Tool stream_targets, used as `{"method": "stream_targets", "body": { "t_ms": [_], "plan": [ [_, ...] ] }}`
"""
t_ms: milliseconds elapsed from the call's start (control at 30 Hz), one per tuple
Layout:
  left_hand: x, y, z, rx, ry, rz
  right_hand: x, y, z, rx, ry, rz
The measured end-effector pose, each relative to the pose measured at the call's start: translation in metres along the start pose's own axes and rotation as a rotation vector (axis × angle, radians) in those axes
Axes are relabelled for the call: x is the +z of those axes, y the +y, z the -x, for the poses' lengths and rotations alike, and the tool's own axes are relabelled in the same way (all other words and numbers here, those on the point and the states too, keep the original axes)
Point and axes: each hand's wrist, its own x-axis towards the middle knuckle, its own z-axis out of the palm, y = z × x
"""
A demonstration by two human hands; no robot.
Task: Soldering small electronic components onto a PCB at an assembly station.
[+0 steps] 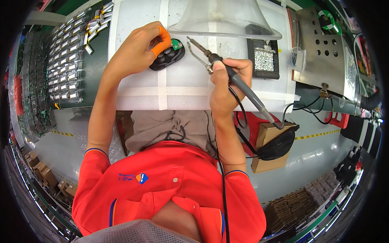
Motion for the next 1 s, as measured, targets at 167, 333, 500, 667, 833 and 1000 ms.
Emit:
{"method": "stream_targets", "body": {
  "t_ms": [167, 333, 500, 667, 833, 1000],
  "plan": [
    [-0.006, -0.017, 0.009, -0.227, 0.049, 0.314, -0.011, -0.003, -0.007, -0.043, 0.054, 0.012],
    [-0.022, -0.029, 0.020, -0.299, -0.033, 0.630, -0.017, 0.001, -0.003, -0.035, 0.102, -0.010],
    [-0.036, -0.028, 0.025, -0.459, 0.110, 0.885, -0.019, 0.006, -0.005, -0.027, 0.102, -0.040],
    [-0.074, -0.026, 0.014, -0.407, 0.093, 0.628, -0.020, 0.003, -0.006, -0.020, 0.105, -0.061],
    [-0.104, -0.051, -0.021, -0.375, 0.191, 0.374, -0.022, 0.004, -0.008, 0.002, 0.116, -0.082],
    [-0.117, -0.084, -0.067, -0.364, 0.275, 0.253, -0.021, 0.005, -0.006, -0.005, 0.097, -0.098]
  ]
}}
